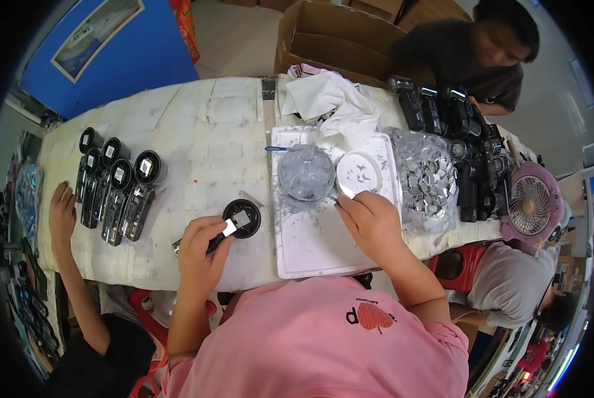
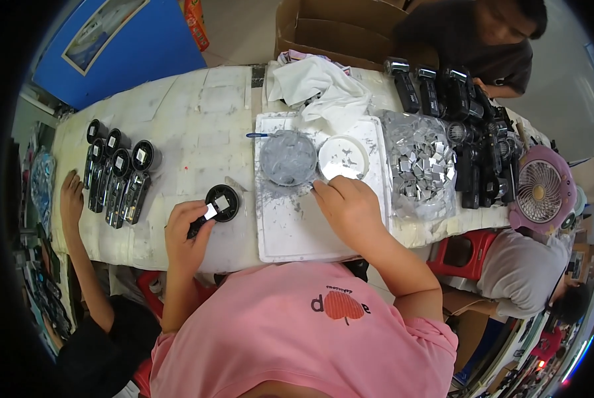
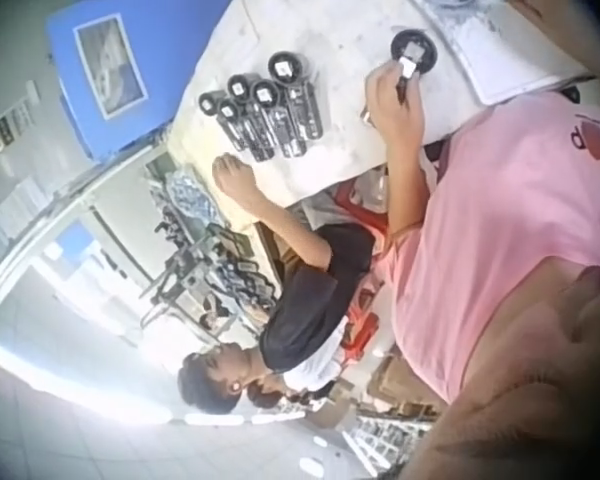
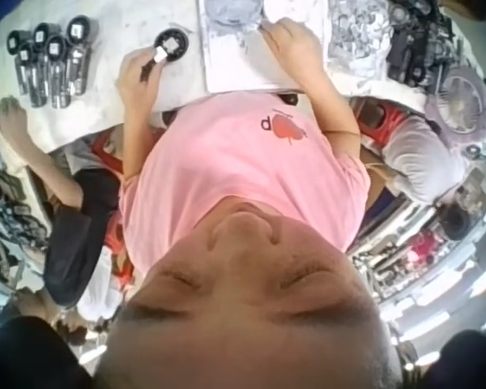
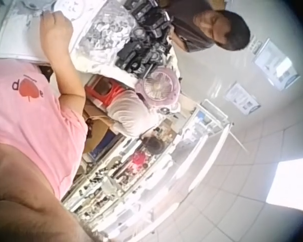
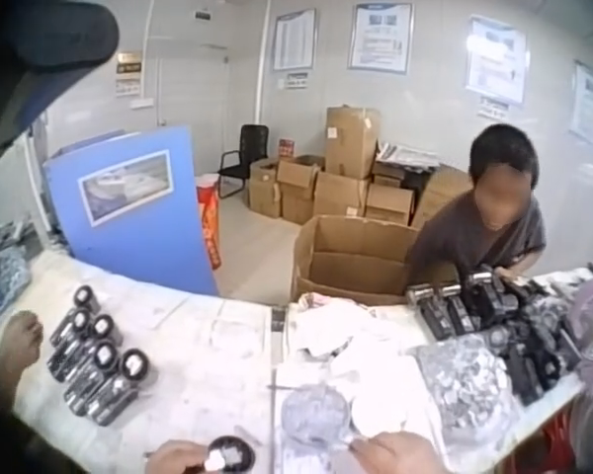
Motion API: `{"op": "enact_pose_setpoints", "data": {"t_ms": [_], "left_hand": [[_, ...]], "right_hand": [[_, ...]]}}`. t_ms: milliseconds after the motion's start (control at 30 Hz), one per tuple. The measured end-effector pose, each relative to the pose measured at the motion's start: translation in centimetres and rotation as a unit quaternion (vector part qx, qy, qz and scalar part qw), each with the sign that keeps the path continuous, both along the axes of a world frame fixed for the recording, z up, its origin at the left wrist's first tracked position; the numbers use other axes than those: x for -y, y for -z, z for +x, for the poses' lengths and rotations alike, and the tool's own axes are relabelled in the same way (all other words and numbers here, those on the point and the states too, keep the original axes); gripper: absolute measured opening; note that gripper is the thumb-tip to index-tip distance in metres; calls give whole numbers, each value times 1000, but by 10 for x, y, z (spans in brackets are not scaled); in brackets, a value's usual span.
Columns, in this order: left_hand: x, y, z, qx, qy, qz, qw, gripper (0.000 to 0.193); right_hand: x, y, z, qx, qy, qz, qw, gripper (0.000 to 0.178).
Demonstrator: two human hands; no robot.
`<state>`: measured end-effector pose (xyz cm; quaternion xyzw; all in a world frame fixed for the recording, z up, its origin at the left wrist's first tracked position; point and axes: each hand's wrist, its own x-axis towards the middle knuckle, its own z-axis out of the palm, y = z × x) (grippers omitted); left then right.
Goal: The person assembles small electronic components by applying adhesive with an applicator stick and fitting the parts together into a plastic housing.
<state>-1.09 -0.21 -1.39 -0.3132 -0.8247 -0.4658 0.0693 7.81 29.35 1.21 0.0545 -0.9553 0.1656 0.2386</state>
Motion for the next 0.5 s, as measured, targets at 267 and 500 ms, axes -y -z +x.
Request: {"op": "enact_pose_setpoints", "data": {"t_ms": [267, 500], "left_hand": [[-1, 1, -3, -52, 7, 1, 999, 31], [-12, 3, -2, -6, 4, 37, 999, 29]], "right_hand": [[-6, 0, 7, 31, -27, 12, 999, 11], [5, -7, 9, 149, 4, -350, 925, 10]]}}
